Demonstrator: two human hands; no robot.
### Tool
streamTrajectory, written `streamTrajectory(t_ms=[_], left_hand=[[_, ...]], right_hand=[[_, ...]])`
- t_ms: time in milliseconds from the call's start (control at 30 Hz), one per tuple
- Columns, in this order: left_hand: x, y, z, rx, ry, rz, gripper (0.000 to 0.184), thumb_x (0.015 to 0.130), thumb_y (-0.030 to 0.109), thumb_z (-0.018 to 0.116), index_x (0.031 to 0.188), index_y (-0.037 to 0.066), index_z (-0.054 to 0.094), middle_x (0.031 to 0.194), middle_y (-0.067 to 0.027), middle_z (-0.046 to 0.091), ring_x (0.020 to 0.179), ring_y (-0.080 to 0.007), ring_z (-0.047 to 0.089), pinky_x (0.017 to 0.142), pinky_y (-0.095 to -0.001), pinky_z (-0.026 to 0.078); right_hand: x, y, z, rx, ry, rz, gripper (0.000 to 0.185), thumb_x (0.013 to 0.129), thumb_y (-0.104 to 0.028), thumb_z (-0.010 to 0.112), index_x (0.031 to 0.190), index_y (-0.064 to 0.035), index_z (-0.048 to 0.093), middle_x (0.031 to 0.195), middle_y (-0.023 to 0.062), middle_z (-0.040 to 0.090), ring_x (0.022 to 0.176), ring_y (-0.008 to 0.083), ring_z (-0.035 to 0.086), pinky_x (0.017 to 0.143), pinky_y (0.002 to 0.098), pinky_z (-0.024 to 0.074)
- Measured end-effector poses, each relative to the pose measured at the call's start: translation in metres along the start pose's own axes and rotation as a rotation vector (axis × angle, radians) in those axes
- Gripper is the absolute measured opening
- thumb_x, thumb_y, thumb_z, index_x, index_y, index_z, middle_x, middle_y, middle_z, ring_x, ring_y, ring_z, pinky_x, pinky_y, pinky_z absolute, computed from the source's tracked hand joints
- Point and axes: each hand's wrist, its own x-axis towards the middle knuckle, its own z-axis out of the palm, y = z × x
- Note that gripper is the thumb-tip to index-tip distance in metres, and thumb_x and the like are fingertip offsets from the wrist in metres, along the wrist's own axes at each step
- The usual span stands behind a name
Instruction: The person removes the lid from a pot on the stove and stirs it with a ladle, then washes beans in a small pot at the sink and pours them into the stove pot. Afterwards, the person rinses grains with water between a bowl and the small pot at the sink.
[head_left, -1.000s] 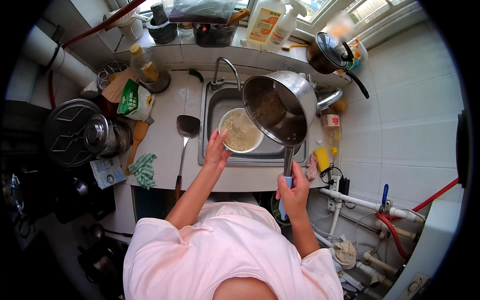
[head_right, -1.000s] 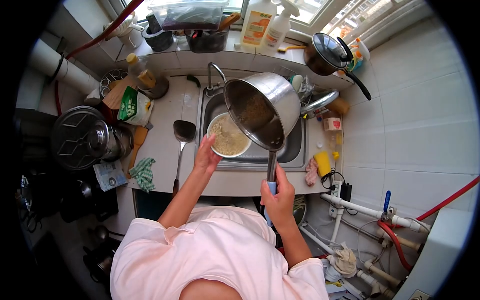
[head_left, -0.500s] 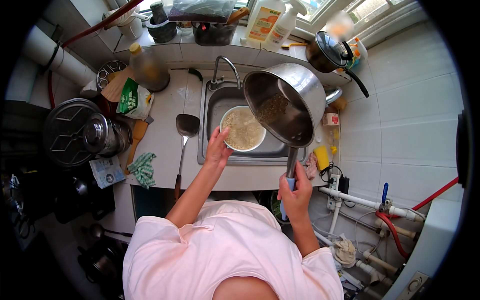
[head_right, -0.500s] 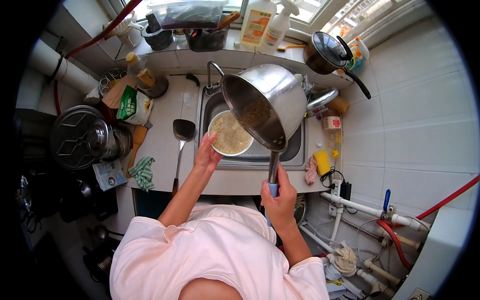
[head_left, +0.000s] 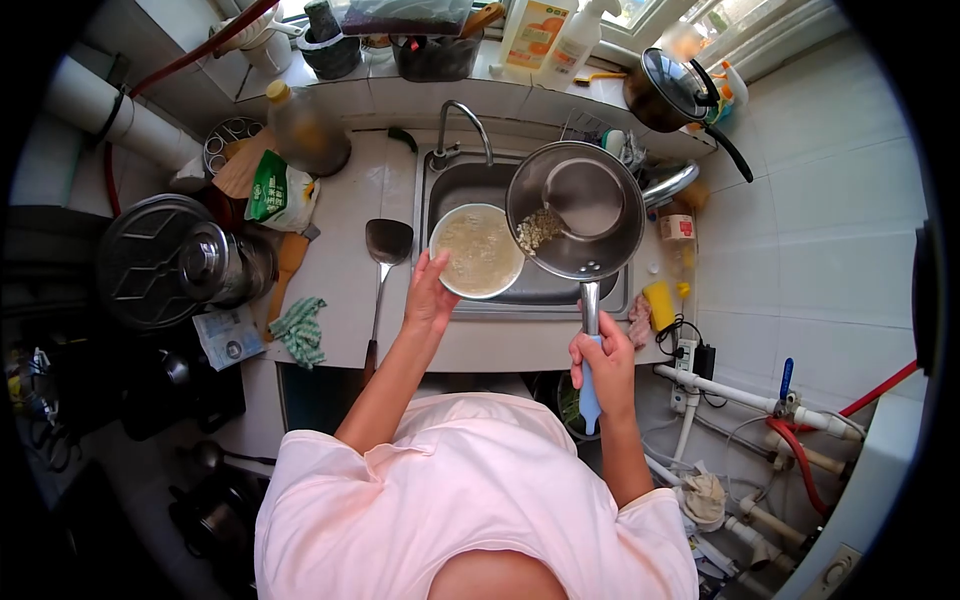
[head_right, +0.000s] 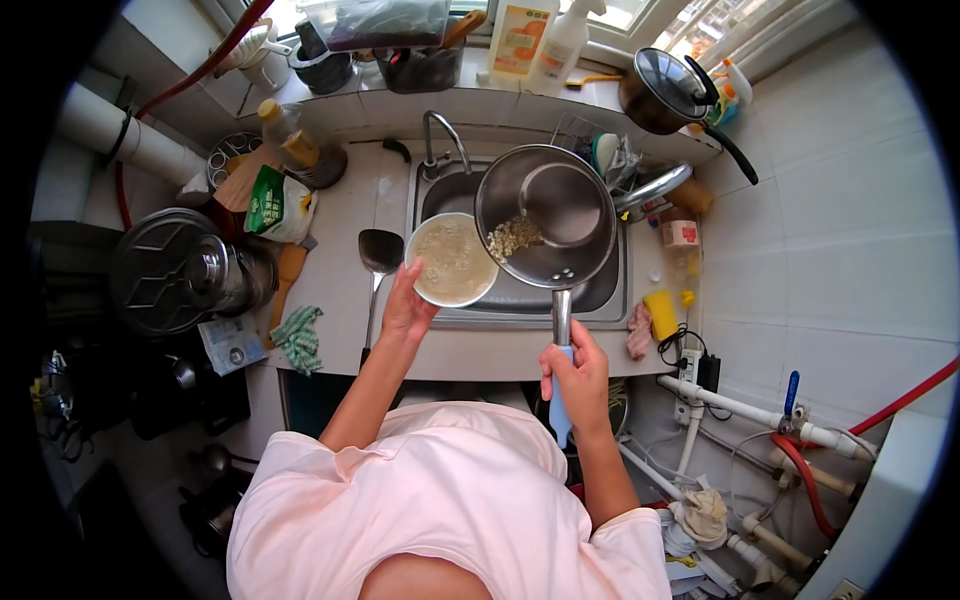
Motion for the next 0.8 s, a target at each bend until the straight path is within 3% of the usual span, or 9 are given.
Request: streamTrajectory(t_ms=[233,500,800], left_hand=[[-0.011,0.022,-0.008,0.047,0.029,0.088,0.049,0.079,0.024,0.067,0.122,0.014,0.044,0.115,-0.0037,0.054,0.105,-0.0185,0.055,0.086,-0.0350,0.048],[-0.004,0.027,-0.009,0.040,-0.022,0.139,0.045,0.081,0.020,0.065,0.121,0.013,0.045,0.114,-0.0040,0.054,0.105,-0.0185,0.055,0.087,-0.0341,0.049],[0.012,0.024,-0.004,0.165,-0.090,0.283,0.053,0.078,0.011,0.068,0.124,0.005,0.042,0.113,-0.0061,0.055,0.103,-0.0169,0.056,0.086,-0.0308,0.049]], right_hand=[[0.022,0.039,-0.014,-0.107,0.041,-0.015,0.032,0.084,-0.003,0.049,0.115,0.0058,0.045,0.064,0.0022,0.050,0.041,0.0071,0.046,0.036,0.0196,0.0374],[0.040,0.088,-0.004,0.050,-0.219,0.291,0.015,0.081,-0.002,0.050,0.096,0.0022,0.051,0.063,0.0053,0.051,0.041,0.0103,0.046,0.038,0.0224,0.0379],[0.037,0.086,0.005,0.162,-0.309,0.418,0.007,0.082,-0.005,0.049,0.089,-0.0020,0.049,0.064,0.0041,0.050,0.042,0.0090,0.046,0.038,0.0213,0.0365]])
